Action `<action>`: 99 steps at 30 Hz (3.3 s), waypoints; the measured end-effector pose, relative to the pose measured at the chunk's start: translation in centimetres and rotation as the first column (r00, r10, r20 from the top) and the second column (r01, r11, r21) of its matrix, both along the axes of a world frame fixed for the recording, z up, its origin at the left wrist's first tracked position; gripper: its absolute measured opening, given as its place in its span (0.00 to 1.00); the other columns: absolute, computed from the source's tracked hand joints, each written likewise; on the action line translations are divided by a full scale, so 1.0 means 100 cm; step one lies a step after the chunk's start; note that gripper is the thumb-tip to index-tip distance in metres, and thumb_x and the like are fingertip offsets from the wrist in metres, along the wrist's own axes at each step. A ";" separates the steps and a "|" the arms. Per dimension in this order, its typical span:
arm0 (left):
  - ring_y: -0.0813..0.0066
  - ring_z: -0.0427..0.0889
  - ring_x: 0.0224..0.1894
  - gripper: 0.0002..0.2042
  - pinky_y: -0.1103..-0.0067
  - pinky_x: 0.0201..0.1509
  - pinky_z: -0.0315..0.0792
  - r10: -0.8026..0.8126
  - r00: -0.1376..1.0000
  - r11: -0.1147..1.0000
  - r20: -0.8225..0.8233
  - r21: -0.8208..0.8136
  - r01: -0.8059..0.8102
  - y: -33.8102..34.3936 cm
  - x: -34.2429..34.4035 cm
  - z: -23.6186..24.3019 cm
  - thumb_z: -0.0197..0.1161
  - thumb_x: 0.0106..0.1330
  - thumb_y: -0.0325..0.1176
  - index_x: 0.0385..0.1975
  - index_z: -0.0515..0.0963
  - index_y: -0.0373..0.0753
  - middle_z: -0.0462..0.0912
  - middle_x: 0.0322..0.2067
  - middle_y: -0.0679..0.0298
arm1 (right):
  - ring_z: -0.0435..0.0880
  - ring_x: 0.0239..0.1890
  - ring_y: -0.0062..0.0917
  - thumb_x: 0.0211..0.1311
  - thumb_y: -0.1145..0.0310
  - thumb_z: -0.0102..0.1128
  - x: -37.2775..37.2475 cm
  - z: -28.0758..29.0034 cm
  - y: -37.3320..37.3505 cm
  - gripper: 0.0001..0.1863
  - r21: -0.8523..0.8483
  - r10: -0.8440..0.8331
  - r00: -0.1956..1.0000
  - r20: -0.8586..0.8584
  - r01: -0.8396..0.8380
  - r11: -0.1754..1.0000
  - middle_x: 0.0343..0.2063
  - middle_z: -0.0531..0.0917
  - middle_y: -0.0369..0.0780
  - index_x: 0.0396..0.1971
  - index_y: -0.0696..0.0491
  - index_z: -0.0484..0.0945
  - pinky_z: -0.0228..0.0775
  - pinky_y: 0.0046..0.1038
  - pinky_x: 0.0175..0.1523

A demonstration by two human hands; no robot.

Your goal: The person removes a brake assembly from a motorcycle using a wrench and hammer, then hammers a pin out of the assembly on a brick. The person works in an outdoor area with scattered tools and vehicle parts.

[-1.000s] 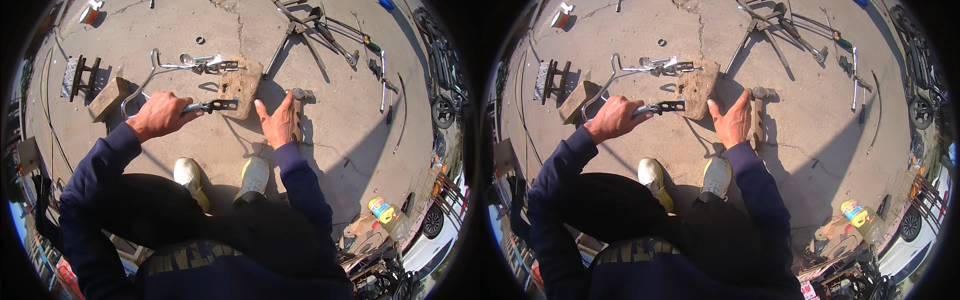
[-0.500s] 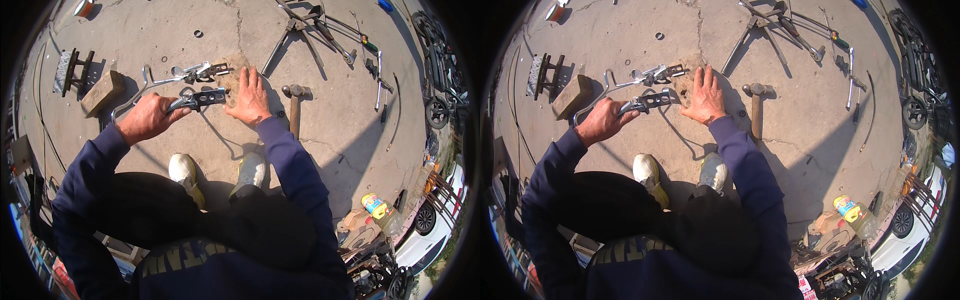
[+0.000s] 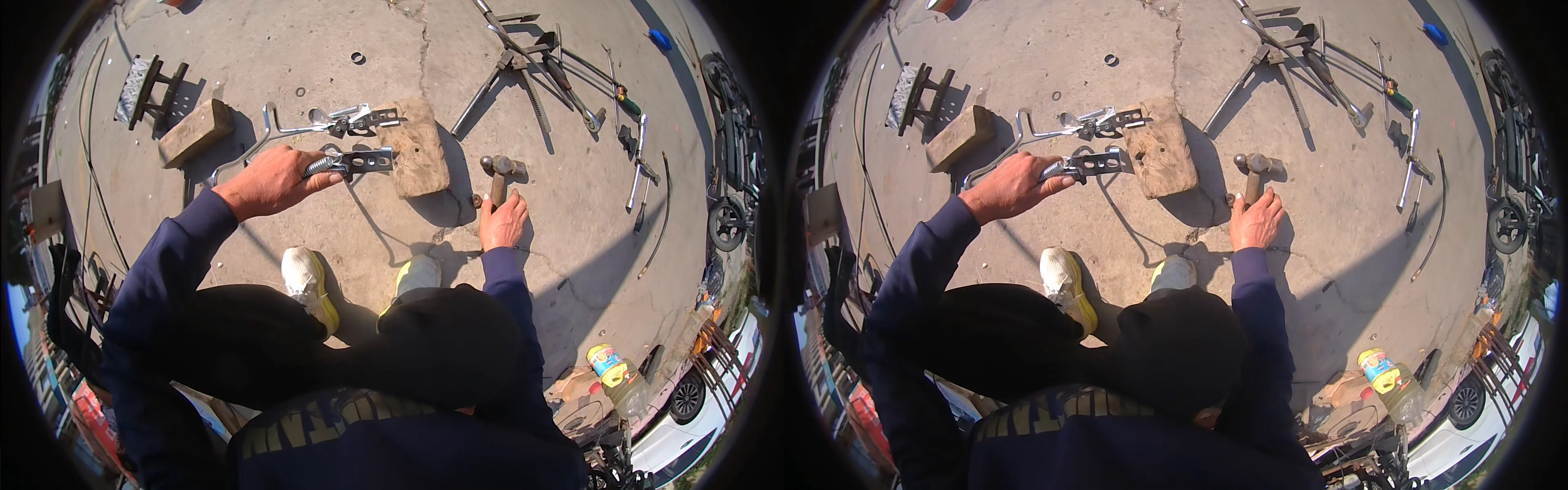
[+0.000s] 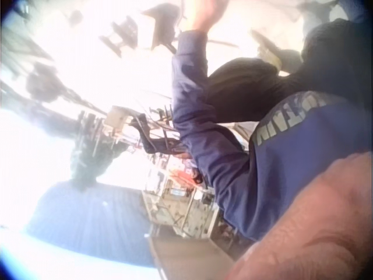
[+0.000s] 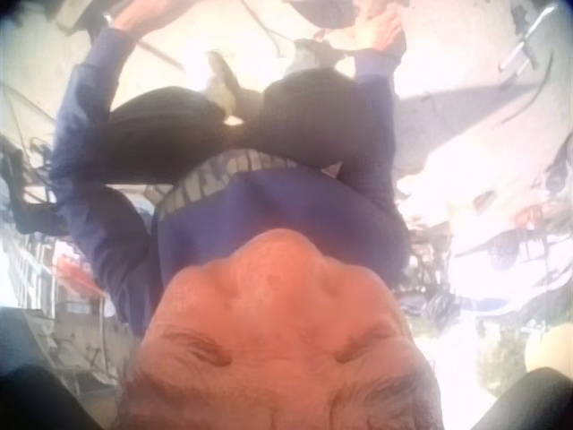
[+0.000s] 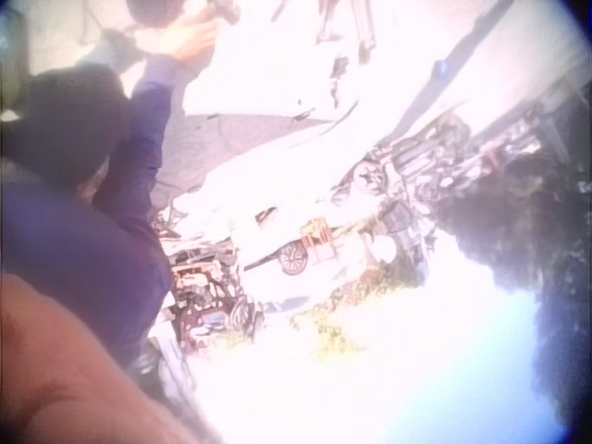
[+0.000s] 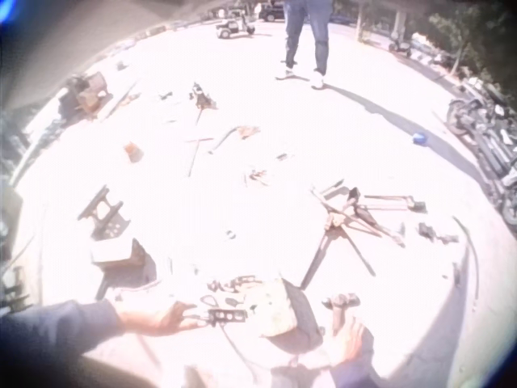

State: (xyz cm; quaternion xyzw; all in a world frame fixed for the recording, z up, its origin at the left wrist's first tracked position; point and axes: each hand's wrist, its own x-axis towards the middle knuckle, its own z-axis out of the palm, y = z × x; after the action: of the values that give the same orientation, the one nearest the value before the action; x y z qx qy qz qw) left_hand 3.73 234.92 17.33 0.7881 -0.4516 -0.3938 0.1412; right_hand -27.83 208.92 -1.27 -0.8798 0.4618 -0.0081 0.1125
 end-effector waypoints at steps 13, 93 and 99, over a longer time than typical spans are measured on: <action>0.74 0.69 0.17 0.35 0.70 0.21 0.67 0.131 0.988 0.988 -0.084 -0.074 -0.138 -0.011 0.002 -0.009 0.53 0.71 0.68 0.25 0.82 0.34 0.66 0.13 0.64 | 0.83 0.32 0.42 0.69 0.55 0.61 -0.040 0.000 0.001 0.20 0.441 -0.264 0.964 0.029 0.224 0.869 0.29 0.83 0.47 0.46 0.59 0.73 0.76 0.41 0.42; 0.78 0.69 0.15 0.33 0.79 0.17 0.64 0.122 0.989 0.990 -0.088 0.083 -0.115 0.000 -0.042 0.026 0.53 0.72 0.64 0.25 0.81 0.34 0.72 0.13 0.63 | 0.84 0.31 0.51 0.71 0.53 0.62 0.029 0.071 0.078 0.22 0.641 -0.164 0.970 0.180 0.011 0.768 0.25 0.82 0.54 0.35 0.60 0.74 0.74 0.43 0.37; 0.77 0.67 0.17 0.32 0.76 0.19 0.58 0.273 0.951 0.961 -0.145 -0.012 -0.278 0.021 -0.060 0.018 0.54 0.73 0.62 0.28 0.82 0.33 0.70 0.14 0.63 | 0.83 0.38 0.58 0.57 0.45 0.72 0.027 0.002 0.080 0.31 0.441 -0.126 0.942 0.312 -0.026 0.897 0.32 0.83 0.58 0.38 0.61 0.74 0.76 0.46 0.44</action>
State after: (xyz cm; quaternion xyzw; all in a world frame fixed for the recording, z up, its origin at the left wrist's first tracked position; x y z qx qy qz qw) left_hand -2.29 237.07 19.14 0.8111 -0.3323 -0.4180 0.2389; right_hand -25.08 216.91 -1.10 -0.8051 0.4489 -0.0553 0.3838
